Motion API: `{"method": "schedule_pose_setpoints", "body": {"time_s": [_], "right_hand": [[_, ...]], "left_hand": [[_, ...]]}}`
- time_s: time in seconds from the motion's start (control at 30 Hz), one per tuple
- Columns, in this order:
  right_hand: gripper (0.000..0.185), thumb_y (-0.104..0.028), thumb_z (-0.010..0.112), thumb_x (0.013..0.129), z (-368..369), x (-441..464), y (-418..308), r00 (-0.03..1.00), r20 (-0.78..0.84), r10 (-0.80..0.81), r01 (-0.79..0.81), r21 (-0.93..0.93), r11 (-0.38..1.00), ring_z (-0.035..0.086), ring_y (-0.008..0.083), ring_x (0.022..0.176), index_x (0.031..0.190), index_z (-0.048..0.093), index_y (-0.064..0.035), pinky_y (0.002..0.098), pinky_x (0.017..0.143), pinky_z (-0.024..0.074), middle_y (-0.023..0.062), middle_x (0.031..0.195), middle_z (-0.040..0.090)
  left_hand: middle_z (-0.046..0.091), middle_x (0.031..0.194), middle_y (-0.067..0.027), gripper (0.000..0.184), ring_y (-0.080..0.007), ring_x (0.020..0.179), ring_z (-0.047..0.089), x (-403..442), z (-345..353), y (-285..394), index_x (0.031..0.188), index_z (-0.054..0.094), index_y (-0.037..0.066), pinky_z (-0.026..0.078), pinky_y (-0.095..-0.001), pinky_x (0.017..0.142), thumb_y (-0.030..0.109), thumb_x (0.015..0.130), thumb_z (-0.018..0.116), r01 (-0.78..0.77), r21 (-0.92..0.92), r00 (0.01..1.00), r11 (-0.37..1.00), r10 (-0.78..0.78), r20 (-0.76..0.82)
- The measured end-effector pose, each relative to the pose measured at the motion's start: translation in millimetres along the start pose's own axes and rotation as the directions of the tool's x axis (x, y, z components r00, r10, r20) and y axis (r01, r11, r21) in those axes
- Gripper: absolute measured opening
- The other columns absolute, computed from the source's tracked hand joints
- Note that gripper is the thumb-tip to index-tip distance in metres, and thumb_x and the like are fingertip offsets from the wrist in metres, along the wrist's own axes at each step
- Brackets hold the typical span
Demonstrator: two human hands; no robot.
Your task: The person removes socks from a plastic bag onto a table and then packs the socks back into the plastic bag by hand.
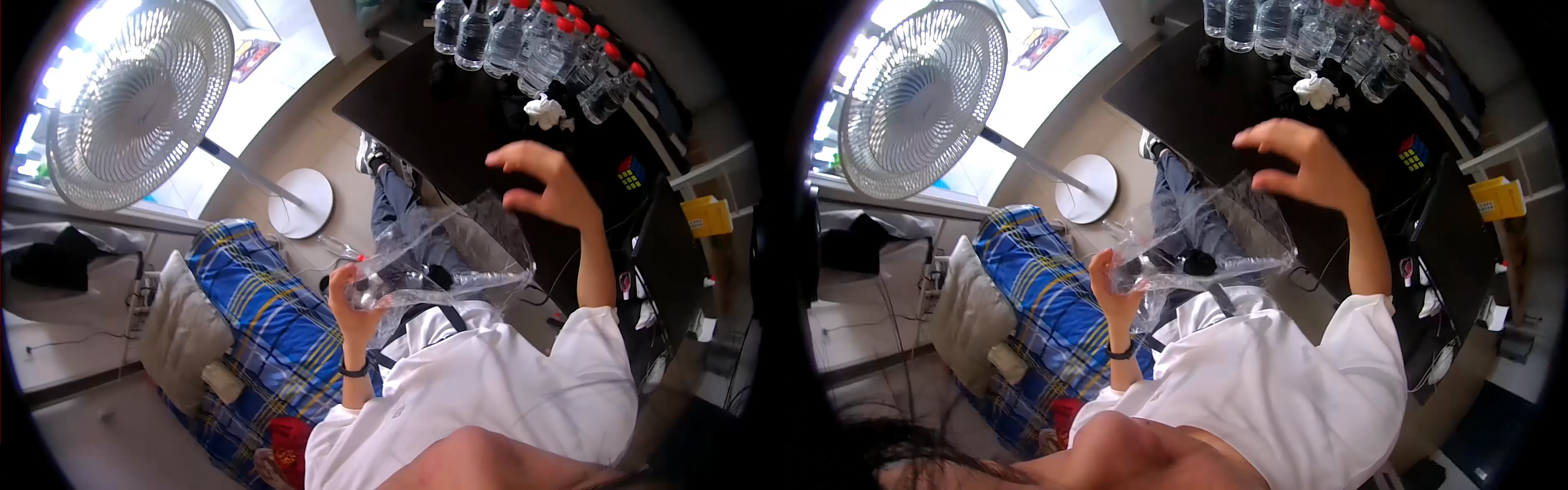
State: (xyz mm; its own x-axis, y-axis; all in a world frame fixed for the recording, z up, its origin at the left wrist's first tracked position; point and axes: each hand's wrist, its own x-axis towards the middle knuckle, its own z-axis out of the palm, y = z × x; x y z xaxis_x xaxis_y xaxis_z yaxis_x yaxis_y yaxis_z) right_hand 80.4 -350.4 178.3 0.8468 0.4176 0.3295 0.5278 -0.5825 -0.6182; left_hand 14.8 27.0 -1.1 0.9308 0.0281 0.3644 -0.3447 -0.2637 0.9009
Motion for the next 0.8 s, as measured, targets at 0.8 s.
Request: {"method": "schedule_pose_setpoints", "body": {"time_s": [0.8], "right_hand": [[0.045, -0.028, 0.084, 0.075, -1.2, -36.5, 101.6, 0.760, -0.639, 0.113, -0.486, -0.445, 0.753, 0.065, 0.0299, 0.097, 0.112, 0.066, -0.0109, 0.0410, 0.083, 0.0541, 0.0091, 0.105, 0.062]], "left_hand": [[0.067, 0.098, -0.0092, 0.054, -0.0224, 0.087, 0.063, -41.9, -22.9, 23.3, 0.114, 0.063, 0.003, 0.050, -0.0343, 0.080, 0.011, 0.067, 0.087, 0.023, 0.009, 0.980, 1.000, -0.020, -0.198]]}}
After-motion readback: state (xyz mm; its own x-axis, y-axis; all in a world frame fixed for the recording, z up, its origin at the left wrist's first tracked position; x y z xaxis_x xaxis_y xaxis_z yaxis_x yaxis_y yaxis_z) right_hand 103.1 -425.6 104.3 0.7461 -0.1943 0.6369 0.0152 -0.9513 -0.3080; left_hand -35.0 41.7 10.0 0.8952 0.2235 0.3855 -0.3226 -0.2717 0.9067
